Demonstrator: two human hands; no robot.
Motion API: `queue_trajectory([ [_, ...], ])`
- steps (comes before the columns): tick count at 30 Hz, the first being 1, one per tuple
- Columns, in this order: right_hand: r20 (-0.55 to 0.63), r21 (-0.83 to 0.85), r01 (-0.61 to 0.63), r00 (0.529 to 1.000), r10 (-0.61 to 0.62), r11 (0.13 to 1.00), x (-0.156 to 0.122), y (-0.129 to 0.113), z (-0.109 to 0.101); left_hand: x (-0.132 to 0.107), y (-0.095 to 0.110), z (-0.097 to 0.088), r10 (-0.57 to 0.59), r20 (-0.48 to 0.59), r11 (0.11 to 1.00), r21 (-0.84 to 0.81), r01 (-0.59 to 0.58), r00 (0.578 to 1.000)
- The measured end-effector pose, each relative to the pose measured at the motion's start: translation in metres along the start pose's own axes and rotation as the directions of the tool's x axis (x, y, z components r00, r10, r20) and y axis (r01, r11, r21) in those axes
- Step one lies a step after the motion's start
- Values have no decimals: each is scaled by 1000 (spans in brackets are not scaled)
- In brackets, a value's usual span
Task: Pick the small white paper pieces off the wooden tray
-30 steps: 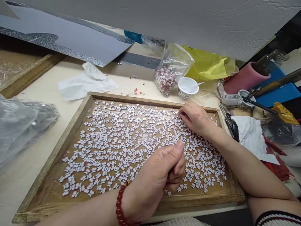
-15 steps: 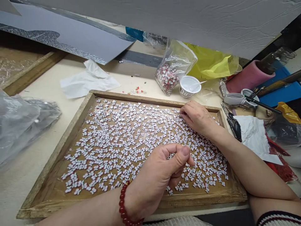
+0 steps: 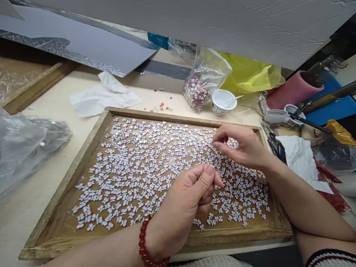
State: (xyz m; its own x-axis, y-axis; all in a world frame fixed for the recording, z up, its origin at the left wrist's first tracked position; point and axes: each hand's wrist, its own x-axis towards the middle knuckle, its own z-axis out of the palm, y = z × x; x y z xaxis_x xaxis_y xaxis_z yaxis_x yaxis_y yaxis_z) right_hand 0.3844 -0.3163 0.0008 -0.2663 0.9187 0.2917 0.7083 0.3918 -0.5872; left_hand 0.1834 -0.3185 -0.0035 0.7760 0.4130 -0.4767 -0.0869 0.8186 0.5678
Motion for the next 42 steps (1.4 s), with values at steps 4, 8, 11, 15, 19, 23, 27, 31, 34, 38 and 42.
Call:
queue_trajectory([
  [4,169,315,34,981,-91,948,-3,-18,-3,1,0,-1,39,-16,998,-40,-40,999],
  [8,119,394,58,986,-114,917,-6,-20,0,2,-2,-2,50,-46,997,-53,-52,998],
  [11,92,400,90,986,-137,912,-7,-20,2,1,-2,-2,42,-62,998,-47,-45,997],
  [15,61,365,92,991,-123,926,-7,-20,3,-1,-1,-1,20,-78,1000,-8,-21,997],
  [19,53,395,108,989,-140,912,-7,-18,5,-1,0,-1,14,-78,1000,-8,-15,997],
  [23,44,408,121,987,-152,905,-7,-19,6,1,0,-1,-14,-41,999,-33,13,999],
  [27,-47,388,77,997,-64,918,-6,-15,-3,1,1,1,-14,-44,997,-74,11,999],
  [31,-315,43,-212,924,215,976,-7,10,-13,-1,3,3,-42,-42,995,-95,38,998],
  [34,-317,-162,-335,908,273,928,-8,32,-11,-2,3,3,-40,-2,995,-90,40,999],
  [38,-218,-319,-300,946,239,899,-8,45,-1,-1,3,4,-56,23,995,-85,58,998],
  [42,-176,-412,-259,963,202,873,-6,50,3,0,0,3,-58,28,997,-43,59,998],
])
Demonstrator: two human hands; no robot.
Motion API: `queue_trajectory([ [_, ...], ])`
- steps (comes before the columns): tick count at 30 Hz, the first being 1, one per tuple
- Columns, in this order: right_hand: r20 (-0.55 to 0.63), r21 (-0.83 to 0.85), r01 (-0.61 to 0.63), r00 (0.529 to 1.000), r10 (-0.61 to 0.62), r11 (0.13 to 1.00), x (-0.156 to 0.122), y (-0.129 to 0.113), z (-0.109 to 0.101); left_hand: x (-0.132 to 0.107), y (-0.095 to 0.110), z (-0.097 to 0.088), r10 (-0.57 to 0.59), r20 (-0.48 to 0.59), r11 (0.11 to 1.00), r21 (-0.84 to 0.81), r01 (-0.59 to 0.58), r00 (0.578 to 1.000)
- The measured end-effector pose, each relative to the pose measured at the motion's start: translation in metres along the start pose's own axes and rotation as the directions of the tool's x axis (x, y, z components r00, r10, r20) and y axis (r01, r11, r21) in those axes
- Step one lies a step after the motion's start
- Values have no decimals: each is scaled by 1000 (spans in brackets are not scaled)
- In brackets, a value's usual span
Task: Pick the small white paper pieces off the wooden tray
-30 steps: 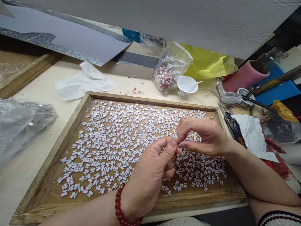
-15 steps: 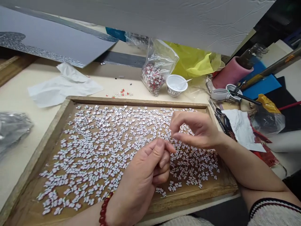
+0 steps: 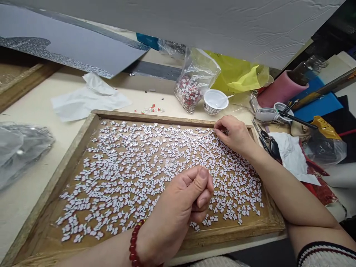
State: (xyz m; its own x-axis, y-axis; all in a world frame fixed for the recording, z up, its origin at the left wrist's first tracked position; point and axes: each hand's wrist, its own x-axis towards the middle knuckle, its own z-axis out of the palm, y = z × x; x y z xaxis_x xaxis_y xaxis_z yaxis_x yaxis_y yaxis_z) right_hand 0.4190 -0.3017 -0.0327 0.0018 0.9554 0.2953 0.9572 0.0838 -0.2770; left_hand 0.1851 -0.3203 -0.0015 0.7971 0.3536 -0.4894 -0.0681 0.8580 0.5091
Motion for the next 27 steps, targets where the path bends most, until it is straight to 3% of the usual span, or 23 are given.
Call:
queue_trajectory([
  [6,18,-85,31,999,-29,996,3,5,4,-1,0,-1,20,1,998,53,-20,1000],
  [19,24,-75,13,1000,-12,997,2,6,6,-3,0,0,14,43,999,39,-16,999],
  [23,16,-26,-20,1000,21,999,3,6,4,-3,1,-1,32,42,997,72,-35,999],
  [27,-28,130,-36,999,40,991,-1,-14,-15,-2,0,-4,34,1,992,123,-34,999],
])
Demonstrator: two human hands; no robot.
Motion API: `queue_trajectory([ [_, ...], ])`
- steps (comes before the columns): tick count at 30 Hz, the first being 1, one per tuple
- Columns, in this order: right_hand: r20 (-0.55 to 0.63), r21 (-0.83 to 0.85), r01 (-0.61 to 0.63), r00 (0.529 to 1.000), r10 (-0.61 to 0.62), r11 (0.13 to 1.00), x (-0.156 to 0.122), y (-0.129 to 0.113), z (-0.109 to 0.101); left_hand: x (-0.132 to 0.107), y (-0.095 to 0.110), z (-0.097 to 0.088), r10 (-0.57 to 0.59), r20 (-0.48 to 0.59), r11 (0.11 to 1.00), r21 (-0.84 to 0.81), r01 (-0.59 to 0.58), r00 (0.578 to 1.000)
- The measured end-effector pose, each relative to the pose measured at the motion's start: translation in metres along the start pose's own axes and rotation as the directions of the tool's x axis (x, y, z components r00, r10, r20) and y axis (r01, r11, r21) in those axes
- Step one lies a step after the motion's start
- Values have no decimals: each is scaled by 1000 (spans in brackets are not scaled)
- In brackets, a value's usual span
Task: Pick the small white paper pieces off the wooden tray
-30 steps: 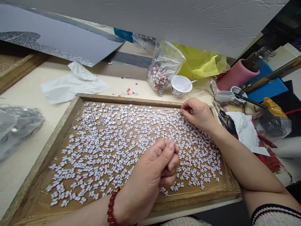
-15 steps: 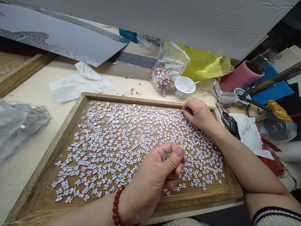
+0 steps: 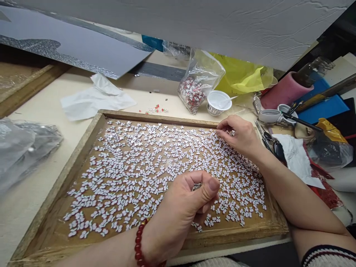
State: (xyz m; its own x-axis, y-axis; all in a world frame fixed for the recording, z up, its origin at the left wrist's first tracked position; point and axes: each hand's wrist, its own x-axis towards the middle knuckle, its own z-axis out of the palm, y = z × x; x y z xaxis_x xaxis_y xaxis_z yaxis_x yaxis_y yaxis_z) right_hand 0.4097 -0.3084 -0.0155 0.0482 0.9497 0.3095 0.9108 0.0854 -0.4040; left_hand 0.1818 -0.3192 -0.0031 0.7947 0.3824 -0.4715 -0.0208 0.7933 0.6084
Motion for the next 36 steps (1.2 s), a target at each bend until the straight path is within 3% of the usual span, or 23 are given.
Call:
queue_trajectory([
  [2,85,237,63,993,-86,969,-5,-18,-11,0,-1,-1,-8,-34,999,35,9,999],
  [4,240,502,128,929,-280,855,-12,-36,-20,0,-2,-1,-10,-48,999,50,13,999],
  [6,284,586,153,881,-379,796,-17,-48,-25,0,-3,-1,-3,-43,999,52,5,999],
  [15,265,682,124,876,-402,720,-20,-52,-18,2,-3,-2,-6,-51,1000,-12,5,999],
  [22,291,769,27,874,-388,638,-20,-51,-16,4,-2,-2,-18,-102,999,-40,14,995],
  [32,206,748,108,900,-384,655,-21,-49,-10,6,-2,-1,30,-158,999,-12,-33,987],
  [36,206,743,111,900,-383,660,-21,-51,-11,6,-2,-1,28,-109,998,-52,-34,994],
])
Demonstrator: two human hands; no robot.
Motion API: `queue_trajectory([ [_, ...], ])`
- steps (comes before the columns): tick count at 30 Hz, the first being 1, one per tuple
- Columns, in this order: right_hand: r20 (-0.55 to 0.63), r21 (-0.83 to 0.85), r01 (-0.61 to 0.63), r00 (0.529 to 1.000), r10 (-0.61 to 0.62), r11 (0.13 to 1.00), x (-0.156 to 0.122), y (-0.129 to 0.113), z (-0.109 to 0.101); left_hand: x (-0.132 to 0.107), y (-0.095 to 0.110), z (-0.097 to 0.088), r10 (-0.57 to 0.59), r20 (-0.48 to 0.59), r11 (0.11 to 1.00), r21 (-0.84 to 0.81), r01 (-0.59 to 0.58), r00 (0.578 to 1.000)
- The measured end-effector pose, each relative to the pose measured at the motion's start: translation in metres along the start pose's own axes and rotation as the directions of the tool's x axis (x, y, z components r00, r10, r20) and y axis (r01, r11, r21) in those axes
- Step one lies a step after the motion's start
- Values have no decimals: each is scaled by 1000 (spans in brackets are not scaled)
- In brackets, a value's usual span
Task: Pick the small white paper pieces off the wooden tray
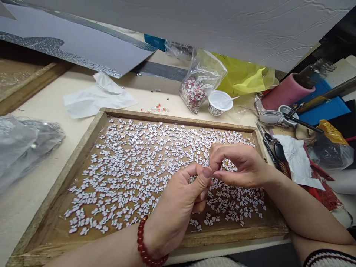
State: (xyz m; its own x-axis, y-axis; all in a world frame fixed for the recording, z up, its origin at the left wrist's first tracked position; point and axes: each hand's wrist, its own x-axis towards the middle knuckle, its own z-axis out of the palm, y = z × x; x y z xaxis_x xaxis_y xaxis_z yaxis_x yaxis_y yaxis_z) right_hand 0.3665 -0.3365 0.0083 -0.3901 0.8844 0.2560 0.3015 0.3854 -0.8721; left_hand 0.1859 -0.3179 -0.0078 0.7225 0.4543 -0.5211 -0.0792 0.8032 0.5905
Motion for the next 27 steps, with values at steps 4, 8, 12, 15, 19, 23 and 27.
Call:
queue_trajectory([
  [4,-262,-139,-121,962,82,983,-1,9,-9,-3,1,1,-18,36,996,-82,21,999],
  [8,-431,-535,-307,901,59,787,0,35,-21,-6,1,3,-41,64,996,-74,45,997],
  [12,-357,-720,-320,932,67,616,2,58,-26,-6,1,5,-37,121,998,-51,44,992],
  [15,-308,-786,-300,948,79,541,3,63,-26,-5,1,5,-61,139,996,-54,69,988],
  [19,-279,-808,-289,955,99,514,3,64,-26,-5,1,3,-78,160,995,-45,86,984],
  [23,-269,-798,-285,957,109,531,2,65,-26,-6,1,2,-52,157,998,-37,59,986],
  [27,-264,-797,-292,956,131,528,1,64,-25,-6,3,3,-58,171,997,-38,65,983],
])
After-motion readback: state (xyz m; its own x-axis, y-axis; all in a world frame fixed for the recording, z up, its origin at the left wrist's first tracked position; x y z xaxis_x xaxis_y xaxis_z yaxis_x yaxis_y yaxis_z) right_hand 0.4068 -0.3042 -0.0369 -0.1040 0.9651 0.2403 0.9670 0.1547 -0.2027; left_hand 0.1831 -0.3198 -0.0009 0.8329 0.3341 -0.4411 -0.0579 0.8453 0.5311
